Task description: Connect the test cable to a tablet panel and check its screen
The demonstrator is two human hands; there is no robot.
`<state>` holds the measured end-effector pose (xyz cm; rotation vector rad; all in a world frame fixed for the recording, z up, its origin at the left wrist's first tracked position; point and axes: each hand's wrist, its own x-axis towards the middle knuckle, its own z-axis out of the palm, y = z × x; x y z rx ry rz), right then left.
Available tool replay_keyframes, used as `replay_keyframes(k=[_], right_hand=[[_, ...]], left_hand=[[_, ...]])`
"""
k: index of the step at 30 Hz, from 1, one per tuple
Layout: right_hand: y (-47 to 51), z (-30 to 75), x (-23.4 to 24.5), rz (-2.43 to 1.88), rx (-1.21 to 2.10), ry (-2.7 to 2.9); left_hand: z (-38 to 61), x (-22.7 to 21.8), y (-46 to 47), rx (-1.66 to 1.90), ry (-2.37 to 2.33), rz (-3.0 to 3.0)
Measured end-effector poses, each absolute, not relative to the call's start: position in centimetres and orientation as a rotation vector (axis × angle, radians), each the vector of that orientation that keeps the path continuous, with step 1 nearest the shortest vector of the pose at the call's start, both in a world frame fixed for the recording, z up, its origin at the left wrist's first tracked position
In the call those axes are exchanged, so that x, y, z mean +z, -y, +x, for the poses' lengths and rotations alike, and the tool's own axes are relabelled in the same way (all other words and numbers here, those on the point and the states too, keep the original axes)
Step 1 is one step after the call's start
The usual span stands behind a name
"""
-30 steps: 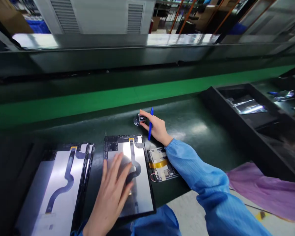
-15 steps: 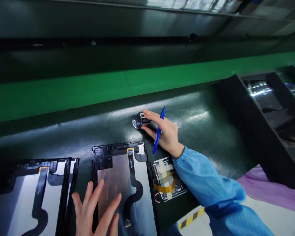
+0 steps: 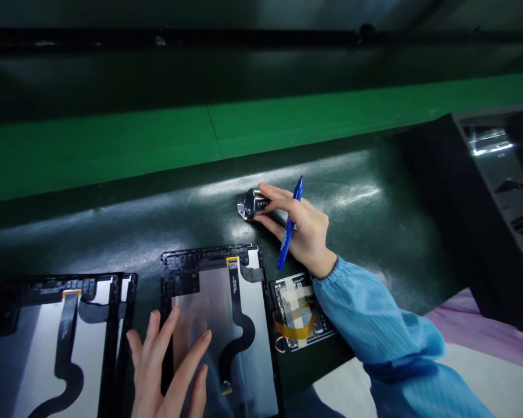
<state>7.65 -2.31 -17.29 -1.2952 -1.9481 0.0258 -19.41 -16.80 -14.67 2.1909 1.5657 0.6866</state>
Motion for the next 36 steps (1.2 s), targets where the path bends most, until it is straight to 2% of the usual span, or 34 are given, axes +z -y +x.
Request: replay_keyframes(k=[15,25,29,33,36], right_hand=[[2.2,7.6,-17.6,-1.301,0.015,1.957],[3.0,8.4,-16.6,-1.229,-0.021,1.740],[7.6,10.2,-15.5,-1.260,0.200,1.603],[14.0,10.3,-16.3,-1.369,0.478,1.914],[17.0,9.5,-17.7,-1.449,0.473,2.094]], left_hand=[[-19.3,-14.4,16.7,0.632,-1.549,2.132],[-20.1,-15.0,16.0,0.589,-1.606,2.007],[-21.4,-13.8,16.6,0.709,-1.670,1.869],[-23.6,-13.3,18.9,0.686,-1.745,1.773],[-24.9,-14.6,21.1,0.542,-1.709,1.849]])
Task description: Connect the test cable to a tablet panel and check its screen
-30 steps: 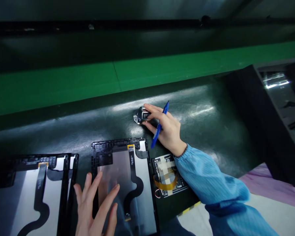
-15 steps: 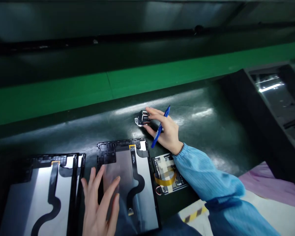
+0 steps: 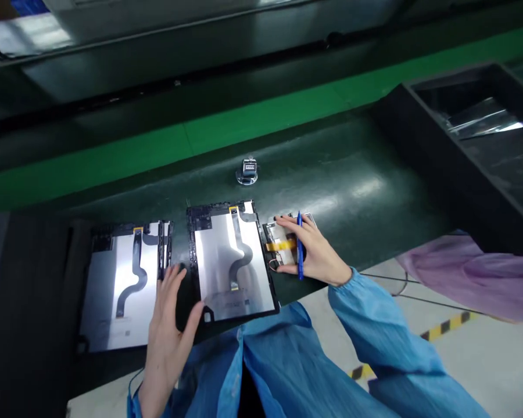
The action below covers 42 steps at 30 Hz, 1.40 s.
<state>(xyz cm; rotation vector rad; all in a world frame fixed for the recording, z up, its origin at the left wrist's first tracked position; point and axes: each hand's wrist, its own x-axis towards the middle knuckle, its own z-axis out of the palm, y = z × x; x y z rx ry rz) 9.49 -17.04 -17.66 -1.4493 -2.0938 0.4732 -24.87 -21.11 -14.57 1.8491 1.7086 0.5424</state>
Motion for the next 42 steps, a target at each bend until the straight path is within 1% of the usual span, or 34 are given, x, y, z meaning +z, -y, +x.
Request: replay_keyframes(k=[3,6,11,14,17,20,22,25,27,29,31,34,36,38,40,42], right_hand=[[18.0,9.4,-18.6,-1.506,0.395,2.097],[17.9,11.2,-19.2,-1.539,0.347,2.056],[17.7,17.1,-19.8,-1.668,0.299,1.950],[17.8,18.6,-18.4,-1.663,0.241,1.882],[17.0,16.9,-16.2,-1.558,0.204,1.759],[14.0,13.2,-15.2,-1.495,0.344,1.861],[11.0,11.0,-15.3,-1.508,0.470,1.988],[7.3,9.1,-16.0,-1.530,0.514,2.030],[6.8,8.4,-16.2,-1.571,0.496,2.015],[8.3,8.0,-16.0,-1.657,0.459,1.971],[11.4,7.7,-15.6,-1.768,0.416,1.909],[16.2,7.5,-14.6,-1.918,0.431,1.822],[17.8,7.6,-14.0,-1.901,0.443,1.792],[17.7,7.8,-13.8,-1.788,0.434,1.797],[16.3,7.9,-14.2,-1.642,0.498,1.815],[14.9,7.9,-15.0,-1.516,0.635,1.837]], left_hand=[[-25.1,-16.6,22.7,0.453,-1.640,2.073],[-24.5,-17.9,23.3,0.496,-1.584,2.206],[-23.4,-18.6,23.0,0.556,-1.619,2.187],[-22.9,-18.7,22.5,0.570,-1.565,2.225],[-22.3,-18.8,21.8,0.544,-1.468,2.316],[-21.8,-18.7,20.8,0.521,-1.350,2.464],[-21.7,-18.5,19.8,0.518,-1.274,2.575],[-22.2,-18.1,18.1,0.519,-1.185,2.695],[-23.0,-17.7,17.0,0.528,-1.186,2.722],[-23.8,-17.2,16.5,0.610,-1.287,2.709],[-24.7,-16.7,16.6,0.855,-1.450,2.623],[-25.5,-15.9,18.4,1.260,-1.671,2.263],[-25.7,-15.6,20.3,1.335,-1.741,1.920],[-25.6,-15.6,22.2,1.218,-1.732,1.596],[-25.3,-15.7,23.9,0.939,-1.597,1.347],[-24.9,-15.9,25.1,0.673,-1.376,1.158]])
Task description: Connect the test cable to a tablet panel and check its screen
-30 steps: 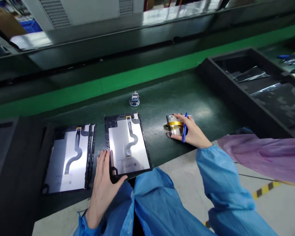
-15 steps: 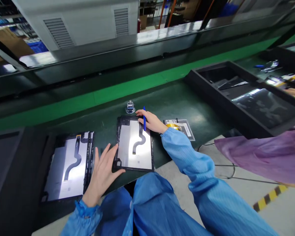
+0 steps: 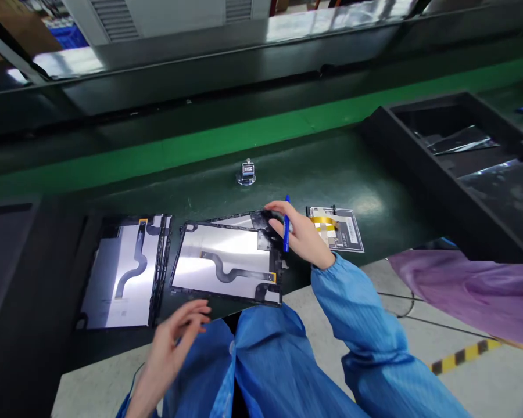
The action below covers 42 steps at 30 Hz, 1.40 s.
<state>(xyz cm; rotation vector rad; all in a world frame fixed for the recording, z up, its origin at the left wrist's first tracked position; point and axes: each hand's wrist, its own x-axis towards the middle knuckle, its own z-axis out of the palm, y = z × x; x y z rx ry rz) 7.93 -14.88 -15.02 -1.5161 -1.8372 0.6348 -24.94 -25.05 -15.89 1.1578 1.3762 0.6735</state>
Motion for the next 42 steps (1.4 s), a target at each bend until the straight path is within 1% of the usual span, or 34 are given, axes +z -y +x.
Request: replay_keyframes(k=[1,3,8,12,15,18,22,25,28,30,33,36,38,40,42], right_hand=[[14.4,7.9,-15.5,-1.476,0.682,1.848],[14.0,7.6,-16.4,-1.460,0.688,1.862],[13.7,7.4,-17.6,-1.484,0.555,1.809],[13.4,7.4,-17.8,-1.494,0.596,1.807],[15.2,6.8,-17.7,-1.610,0.541,1.692],[18.7,4.8,-17.8,-1.726,0.496,1.569],[23.6,1.1,-18.1,-1.720,0.599,1.410],[25.7,-0.3,-17.9,-1.693,0.648,1.394],[25.9,1.7,-16.8,-1.673,0.627,1.409],[25.1,4.9,-15.7,-1.699,0.468,1.345],[23.0,10.6,-14.3,-1.722,0.230,1.261],[20.2,15.1,-13.9,-1.725,0.324,1.457],[18.8,16.8,-14.0,-1.774,0.372,1.613],[18.2,17.5,-14.1,-1.834,0.400,1.681],[18.4,17.5,-14.1,-1.825,0.523,1.652]], left_hand=[[-24.7,-15.9,25.5,0.602,-1.266,1.068],[-24.4,-15.7,25.9,0.577,-1.103,0.923],[-23.9,-15.1,25.4,0.657,-0.991,0.767],[-22.7,-15.3,24.2,0.844,-0.923,0.670],[-21.4,-15.4,23.4,0.953,-0.879,0.652],[-21.0,-15.4,22.6,1.035,-0.935,0.690],[-22.1,-15.3,21.3,1.152,-1.110,0.823],[-22.9,-15.3,21.0,1.132,-1.205,0.913],[-23.0,-15.1,21.0,1.112,-1.344,1.027],[-22.7,-14.9,20.6,1.131,-1.482,1.206],[-21.6,-14.3,18.7,1.030,-1.535,1.676],[-20.2,-14.3,15.9,0.768,-1.450,2.115],[-19.8,-14.7,14.5,0.615,-1.455,2.288],[-20.0,-15.5,13.8,0.485,-1.482,2.361],[-20.7,-16.3,14.0,0.436,-1.484,2.333]])
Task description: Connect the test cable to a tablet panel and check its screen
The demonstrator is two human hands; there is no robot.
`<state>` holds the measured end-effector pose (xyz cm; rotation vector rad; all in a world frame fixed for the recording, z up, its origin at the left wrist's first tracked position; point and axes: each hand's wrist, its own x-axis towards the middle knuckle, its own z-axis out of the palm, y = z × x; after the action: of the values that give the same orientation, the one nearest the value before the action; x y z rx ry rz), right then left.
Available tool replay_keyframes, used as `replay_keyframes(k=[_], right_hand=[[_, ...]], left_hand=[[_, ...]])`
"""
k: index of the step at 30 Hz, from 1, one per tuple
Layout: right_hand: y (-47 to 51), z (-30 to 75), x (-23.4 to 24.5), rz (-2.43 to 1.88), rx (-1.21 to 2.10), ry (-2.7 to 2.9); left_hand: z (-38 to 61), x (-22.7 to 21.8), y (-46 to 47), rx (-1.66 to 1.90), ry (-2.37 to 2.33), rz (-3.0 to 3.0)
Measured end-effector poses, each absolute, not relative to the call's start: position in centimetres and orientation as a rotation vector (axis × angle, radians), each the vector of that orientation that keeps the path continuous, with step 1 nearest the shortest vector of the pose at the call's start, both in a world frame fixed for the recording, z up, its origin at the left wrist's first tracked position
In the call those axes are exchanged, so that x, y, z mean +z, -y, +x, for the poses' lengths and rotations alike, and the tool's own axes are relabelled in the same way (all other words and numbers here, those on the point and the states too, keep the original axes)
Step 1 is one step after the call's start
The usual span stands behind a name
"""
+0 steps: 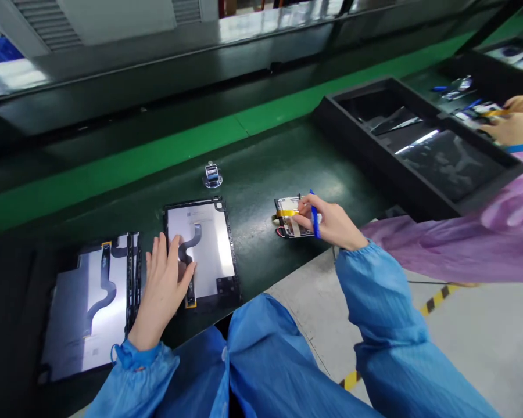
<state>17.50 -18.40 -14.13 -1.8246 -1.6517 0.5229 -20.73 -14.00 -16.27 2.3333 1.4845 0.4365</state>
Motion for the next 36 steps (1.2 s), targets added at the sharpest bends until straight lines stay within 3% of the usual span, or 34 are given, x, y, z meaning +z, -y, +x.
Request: replay_keyframes(k=[7,12,18,23,29,32,36], right_hand=[[18.8,14.0,-13.3,-1.576,0.672,1.368],[18.1,9.6,-12.9,-1.438,0.998,1.384],[17.5,5.8,-12.6,-1.270,1.212,1.327],[17.3,5.1,-13.0,-1.229,1.375,1.346],[17.9,5.1,-14.6,-1.195,1.265,1.320],[18.0,4.9,-14.8,-1.100,1.365,1.227],[18.1,4.6,-15.0,-0.924,1.490,1.136]], left_hand=[[-20.6,-18.0,18.7,0.719,-1.520,2.005],[-18.6,-18.0,20.8,0.668,-1.544,1.987],[-16.9,-14.1,15.9,0.782,-1.504,2.218],[-14.9,-14.3,11.5,0.495,-1.495,2.402],[-14.7,-13.5,11.1,0.376,-1.373,2.151],[-14.9,-12.6,11.1,0.441,-1.288,1.914],[-14.1,-13.7,10.5,0.623,-1.439,2.185]])
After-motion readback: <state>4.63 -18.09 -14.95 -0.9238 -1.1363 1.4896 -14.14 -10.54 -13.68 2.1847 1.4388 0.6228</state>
